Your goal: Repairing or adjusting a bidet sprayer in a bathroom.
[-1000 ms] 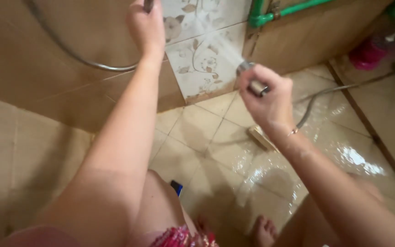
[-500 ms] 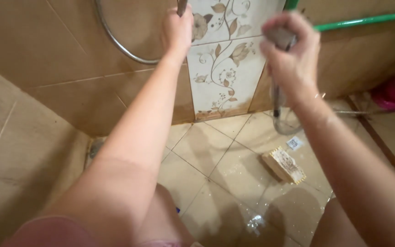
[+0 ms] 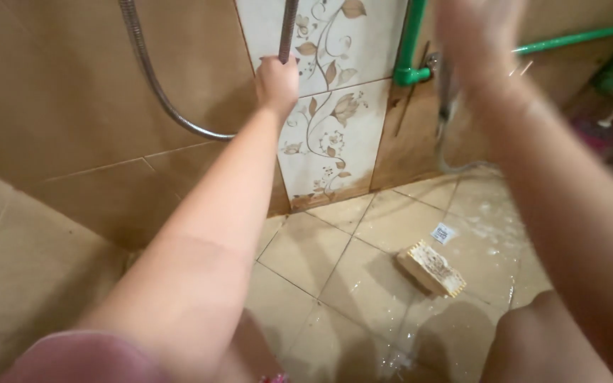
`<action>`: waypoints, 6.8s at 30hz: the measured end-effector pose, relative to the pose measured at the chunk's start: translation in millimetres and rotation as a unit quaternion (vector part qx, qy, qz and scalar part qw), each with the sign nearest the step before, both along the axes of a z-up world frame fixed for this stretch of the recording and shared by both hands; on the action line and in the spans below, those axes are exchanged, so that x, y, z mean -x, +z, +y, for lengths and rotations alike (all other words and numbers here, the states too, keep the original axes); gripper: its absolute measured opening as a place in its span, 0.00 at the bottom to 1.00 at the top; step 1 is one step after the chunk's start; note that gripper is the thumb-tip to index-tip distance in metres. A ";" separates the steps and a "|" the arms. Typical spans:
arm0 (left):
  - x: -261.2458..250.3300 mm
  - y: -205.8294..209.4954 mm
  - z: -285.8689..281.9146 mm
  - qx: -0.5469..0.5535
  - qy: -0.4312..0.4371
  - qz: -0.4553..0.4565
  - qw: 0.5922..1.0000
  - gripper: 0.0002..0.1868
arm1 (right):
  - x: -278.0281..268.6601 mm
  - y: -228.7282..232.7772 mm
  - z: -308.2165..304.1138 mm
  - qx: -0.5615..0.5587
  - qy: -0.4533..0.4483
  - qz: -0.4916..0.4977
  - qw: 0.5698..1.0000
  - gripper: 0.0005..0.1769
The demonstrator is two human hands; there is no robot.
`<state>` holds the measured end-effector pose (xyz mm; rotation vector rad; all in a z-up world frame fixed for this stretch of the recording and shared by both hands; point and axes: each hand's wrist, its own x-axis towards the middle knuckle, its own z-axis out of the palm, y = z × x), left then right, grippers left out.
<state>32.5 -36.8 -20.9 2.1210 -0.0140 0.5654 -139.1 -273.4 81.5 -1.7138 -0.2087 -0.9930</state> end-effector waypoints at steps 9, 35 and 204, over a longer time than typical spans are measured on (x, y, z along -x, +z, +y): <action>59.6 3.6 -3.3 0.008 -0.010 -0.024 1.000 0.20 | 31.1 -1.9 10.6 0.095 0.034 -0.076 0.992 0.07; 131.3 -35.0 41.9 0.005 -0.111 0.122 0.986 0.20 | 69.5 -39.0 80.0 0.043 0.032 -0.029 0.998 0.09; 528.1 596.1 -188.3 0.427 -0.205 0.320 0.820 0.29 | 110.4 334.6 -74.4 0.283 0.273 0.489 0.779 0.23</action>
